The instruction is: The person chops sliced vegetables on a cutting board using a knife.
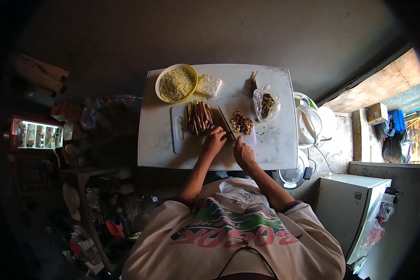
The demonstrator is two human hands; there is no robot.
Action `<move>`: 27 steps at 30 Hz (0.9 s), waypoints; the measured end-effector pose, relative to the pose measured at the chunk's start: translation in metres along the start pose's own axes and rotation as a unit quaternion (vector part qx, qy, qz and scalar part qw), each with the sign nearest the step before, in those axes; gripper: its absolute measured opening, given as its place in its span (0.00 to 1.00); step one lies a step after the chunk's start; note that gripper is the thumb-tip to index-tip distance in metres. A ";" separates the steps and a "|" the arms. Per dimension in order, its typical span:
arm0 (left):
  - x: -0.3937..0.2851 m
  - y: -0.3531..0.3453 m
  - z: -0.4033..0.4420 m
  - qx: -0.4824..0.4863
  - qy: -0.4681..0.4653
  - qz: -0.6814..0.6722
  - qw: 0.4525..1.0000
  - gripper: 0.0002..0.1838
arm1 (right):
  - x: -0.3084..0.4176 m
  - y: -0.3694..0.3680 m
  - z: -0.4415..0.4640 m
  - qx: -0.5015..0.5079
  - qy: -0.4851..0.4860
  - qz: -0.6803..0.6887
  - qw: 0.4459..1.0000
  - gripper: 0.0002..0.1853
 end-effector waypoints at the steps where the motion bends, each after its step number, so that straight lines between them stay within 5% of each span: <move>1: -0.002 0.000 -0.002 0.001 -0.011 0.000 1.000 0.12 | 0.003 0.000 0.006 -0.020 0.020 0.028 0.999 0.15; 7: 0.010 -0.008 -0.011 -0.032 -0.027 0.005 0.999 0.12 | -0.028 -0.023 0.049 -0.047 0.066 -0.036 0.996 0.25; 8: 0.006 -0.001 -0.009 -0.034 -0.027 0.006 0.999 0.12 | -0.044 -0.030 0.059 0.008 0.020 -0.076 0.997 0.28; 13: 0.002 0.009 0.003 -0.047 -0.007 0.002 0.999 0.11 | -0.025 -0.003 0.040 -0.029 0.093 -0.049 0.994 0.25; 22: -0.001 -0.001 0.003 -0.045 0.016 0.022 0.999 0.10 | -0.001 0.001 -0.010 0.020 -0.015 -0.005 1.000 0.20; 27: 0.002 -0.005 0.003 -0.027 -0.004 0.043 0.999 0.12 | -0.005 -0.013 0.010 -0.014 0.031 0.001 0.999 0.22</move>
Point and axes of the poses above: each hand's wrist, its own z-axis towards the middle knuckle, its own y-axis out of the back of the hand, x = y × z, the point moved 6 cm from there along z, towards the middle knuckle, and after that the axes turned 11 degrees about z, right-handed, at the moved point
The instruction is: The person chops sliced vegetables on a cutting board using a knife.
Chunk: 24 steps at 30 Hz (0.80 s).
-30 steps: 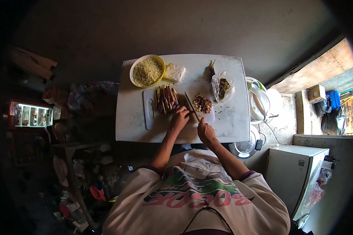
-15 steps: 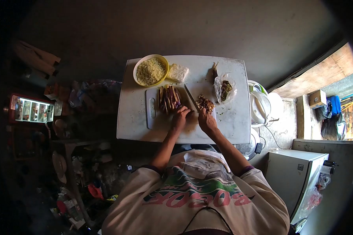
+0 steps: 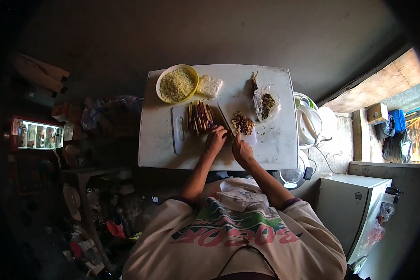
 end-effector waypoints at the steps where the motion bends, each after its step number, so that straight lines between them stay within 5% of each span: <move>1: 0.001 -0.003 0.001 0.006 -0.019 -0.001 1.000 0.13 | 0.001 0.000 0.010 -0.015 0.030 0.008 0.999 0.22; 6: 0.011 -0.009 -0.015 -0.016 -0.052 0.008 0.998 0.16 | -0.046 -0.030 0.055 0.011 -0.012 -0.005 1.000 0.17; 9: 0.011 0.005 -0.014 -0.022 -0.019 -0.038 0.999 0.16 | 0.008 0.014 0.031 0.014 -0.001 -0.011 1.000 0.19; 24: 0.002 0.011 0.003 0.033 -0.028 -0.017 0.999 0.10 | 0.019 0.029 -0.015 0.029 -0.017 -0.014 0.999 0.17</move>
Point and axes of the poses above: each hand's wrist, its own z-axis towards the middle knuckle, its own y-axis out of the back of the hand, x = y × z, the point moved 6 cm from there along z, towards the middle knuckle, and after that the axes turned 11 degrees about z, right-handed, at the moved point
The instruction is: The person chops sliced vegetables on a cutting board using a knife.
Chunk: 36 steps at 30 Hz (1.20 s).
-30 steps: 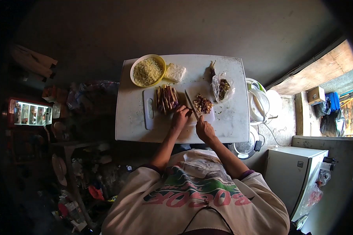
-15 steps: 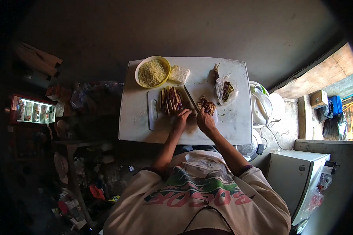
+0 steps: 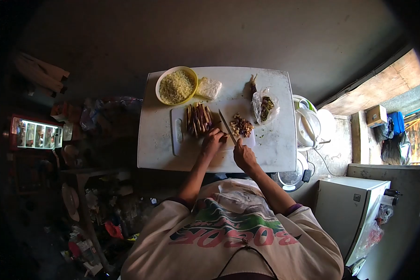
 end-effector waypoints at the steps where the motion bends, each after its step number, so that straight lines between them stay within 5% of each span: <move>1: 0.000 -0.002 -0.001 0.000 0.001 0.000 1.000 0.10 | -0.003 -0.003 0.000 0.011 -0.009 -0.028 1.000 0.19; 8: -0.001 -0.006 -0.009 -0.004 0.012 -0.013 1.000 0.13 | -0.046 -0.040 0.033 0.008 -0.038 0.016 0.999 0.19; 10: -0.002 -0.006 -0.010 -0.006 -0.002 -0.006 1.000 0.14 | -0.063 -0.059 0.057 -0.063 0.057 0.019 0.996 0.16; 12: -0.012 0.003 -0.013 -0.046 -0.051 0.082 0.994 0.16 | -0.060 -0.053 0.070 -0.066 0.061 0.020 0.996 0.15; 15: -0.009 0.004 -0.012 -0.028 -0.016 0.045 0.998 0.14 | 0.004 0.000 0.052 -0.061 0.068 -0.040 0.995 0.12; 19: -0.006 0.002 -0.005 -0.034 0.005 0.005 0.999 0.12 | -0.003 0.002 0.038 -0.054 0.076 -0.001 0.996 0.17; 21: -0.005 -0.001 -0.003 -0.030 0.010 -0.004 0.999 0.11 | 0.003 0.004 0.030 0.044 -0.034 -0.006 0.998 0.19; 24: -0.005 -0.003 -0.002 -0.038 0.012 0.003 0.999 0.11 | -0.003 -0.003 0.015 0.021 -0.042 0.010 0.999 0.21; 25: -0.007 0.000 -0.002 -0.051 0.010 0.021 0.998 0.11 | 0.002 -0.003 0.008 -0.061 0.059 -0.001 0.996 0.20; 29: -0.007 0.001 0.001 -0.027 0.016 0.003 1.000 0.12 | -0.008 -0.017 0.012 -0.050 0.026 0.028 0.998 0.19; 36: -0.012 0.004 -0.001 -0.022 -0.089 0.150 0.984 0.11 | -0.051 -0.044 0.082 -0.023 0.019 0.006 1.000 0.21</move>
Point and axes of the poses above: each hand's wrist, its own z-axis towards the middle knuckle, its own y-axis out of the back of the hand, x = y × z, the point moved 6 cm from there along z, towards the middle knuckle, and after that the axes turned 11 degrees about z, right-handed, at the moved point
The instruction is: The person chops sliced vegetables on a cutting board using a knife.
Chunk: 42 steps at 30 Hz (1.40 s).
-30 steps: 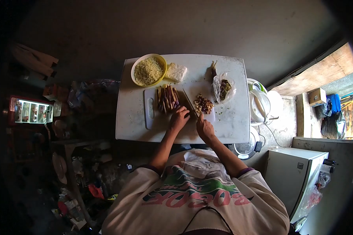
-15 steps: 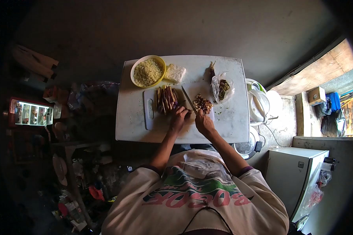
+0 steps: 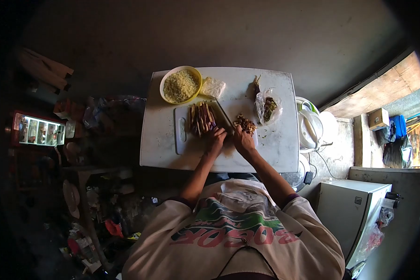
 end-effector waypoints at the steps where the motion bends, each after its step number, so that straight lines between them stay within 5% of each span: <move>1: 0.004 -0.002 -0.002 -0.025 0.035 -0.035 0.998 0.11 | 0.010 0.010 -0.008 -0.012 0.028 0.001 1.000 0.22; 5: 0.009 -0.001 -0.004 -0.027 0.112 -0.144 0.983 0.12 | 0.044 0.037 -0.038 0.052 -0.011 0.001 0.999 0.23; 16: 0.009 -0.005 -0.003 -0.001 0.096 -0.139 0.986 0.12 | 0.038 0.016 -0.061 0.023 -0.050 0.007 0.998 0.23; 20: 0.010 -0.013 -0.006 0.009 0.041 -0.081 0.996 0.10 | 0.013 -0.005 -0.016 -0.048 0.023 0.035 0.998 0.18; 22: 0.020 -0.033 -0.008 0.062 0.073 -0.162 0.982 0.12 | 0.022 0.005 -0.012 -0.079 0.054 0.020 0.995 0.15; 24: 0.007 -0.009 -0.006 0.029 0.032 -0.005 0.999 0.12 | 0.049 0.029 -0.021 -0.026 0.037 0.041 0.998 0.15; 26: 0.004 -0.007 -0.002 0.008 0.062 -0.041 0.997 0.11 | 0.031 0.018 -0.022 -0.020 0.042 0.045 0.998 0.14; 28: 0.004 -0.009 -0.002 -0.011 0.088 -0.080 0.993 0.11 | 0.054 0.036 -0.041 0.054 -0.039 -0.012 0.998 0.24; 31: 0.008 -0.015 -0.003 -0.001 0.114 -0.095 0.989 0.12 | 0.055 0.038 -0.065 -0.003 0.011 -0.008 1.000 0.22; 38: 0.006 -0.010 0.001 0.022 0.134 -0.110 0.985 0.12 | 0.041 0.019 -0.053 0.032 -0.048 0.008 0.998 0.20; 42: 0.012 -0.018 -0.002 0.033 0.154 -0.114 0.981 0.11 | 0.052 0.021 -0.024 -0.034 0.030 0.042 0.998 0.18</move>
Point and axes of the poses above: each hand's wrist, its own z-axis towards the middle knuckle, its own y-axis out of the back of the hand, x = y × z, the point moved 6 cm from there along z, towards the middle knuckle, and after that the axes turned 11 degrees about z, right-handed, at the moved point
